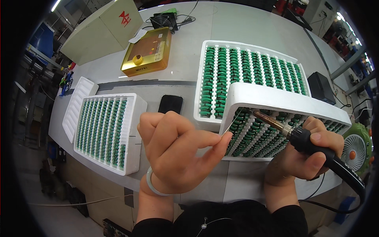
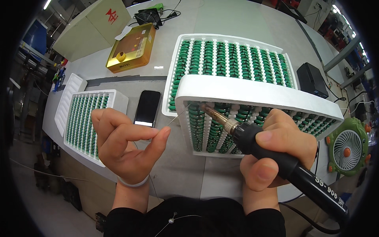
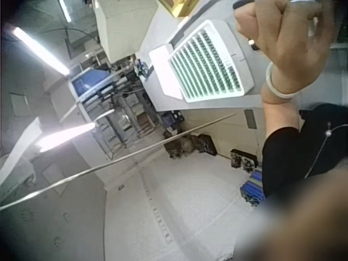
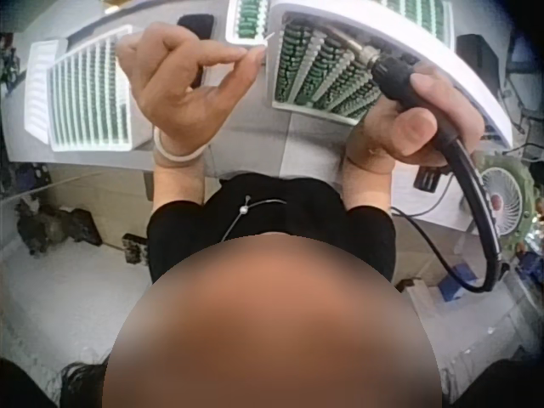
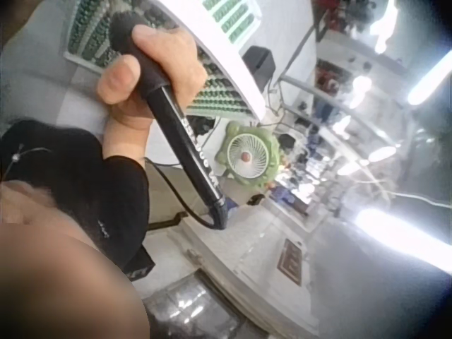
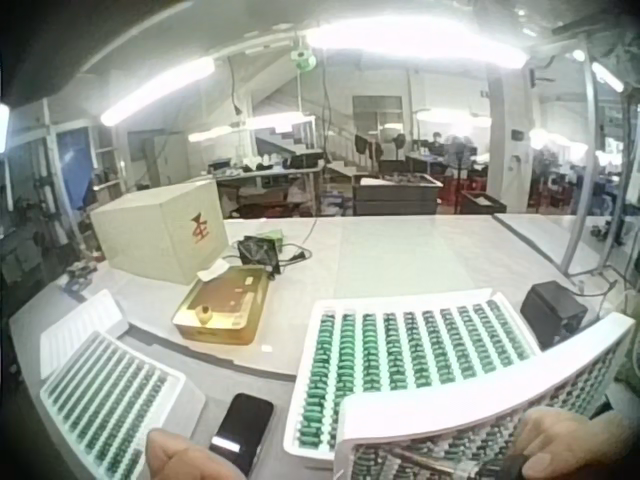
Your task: The person solders electronic components onto small green circuit boards using a soldering iron and solder wire.
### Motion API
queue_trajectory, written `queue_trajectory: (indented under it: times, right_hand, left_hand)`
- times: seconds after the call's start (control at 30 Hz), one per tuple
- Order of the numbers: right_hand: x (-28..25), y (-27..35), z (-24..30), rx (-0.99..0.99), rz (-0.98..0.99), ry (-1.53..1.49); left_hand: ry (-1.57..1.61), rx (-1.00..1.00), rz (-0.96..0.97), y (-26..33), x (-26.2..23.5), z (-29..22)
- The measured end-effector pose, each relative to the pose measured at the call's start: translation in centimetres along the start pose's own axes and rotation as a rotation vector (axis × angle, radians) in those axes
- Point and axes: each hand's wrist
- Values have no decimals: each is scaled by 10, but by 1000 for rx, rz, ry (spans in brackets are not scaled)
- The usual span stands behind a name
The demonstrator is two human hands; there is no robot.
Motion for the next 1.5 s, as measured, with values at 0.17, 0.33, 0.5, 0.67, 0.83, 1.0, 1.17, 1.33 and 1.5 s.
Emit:
queue_trajectory:
  times: [0.17, 0.33, 0.5, 0.67, 0.83, 1.0, 1.17, 1.33, 1.5]
  right_hand:
    - [-1, -1, -1, -36, 31, -7]
    - [-1, 1, -2, 38, 13, 7]
    - [-3, 0, 0, 72, 52, 0]
    - [-1, 2, -3, 80, 23, 22]
    - [-3, 1, -3, 73, 30, 40]
    - [-3, 1, -3, 80, 21, 76]
    - [-3, 2, -2, 95, 25, 71]
    - [-4, 1, -1, 109, 36, 77]
    - [-3, 1, -3, 79, 33, 60]
  left_hand:
    - [54, -23, 37, -2, -3, -3]
    - [49, -41, 47, -1, -3, -3]
    - [30, -22, 18, -2, 0, -2]
    - [24, -31, 23, -1, 0, -1]
    - [26, -35, 24, -2, 0, -1]
    - [31, -35, 21, -2, 1, -1]
    - [60, -25, 41, -2, 0, 0]
    - [41, -15, 19, -3, 4, 1]
    - [50, -21, 17, -3, 7, 3]
Point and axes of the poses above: each hand's wrist, its own y-axis away from the middle knuckle, its own x-axis out of the palm, z = x × y, and after that the axes turned 8 degrees about z, right-handed
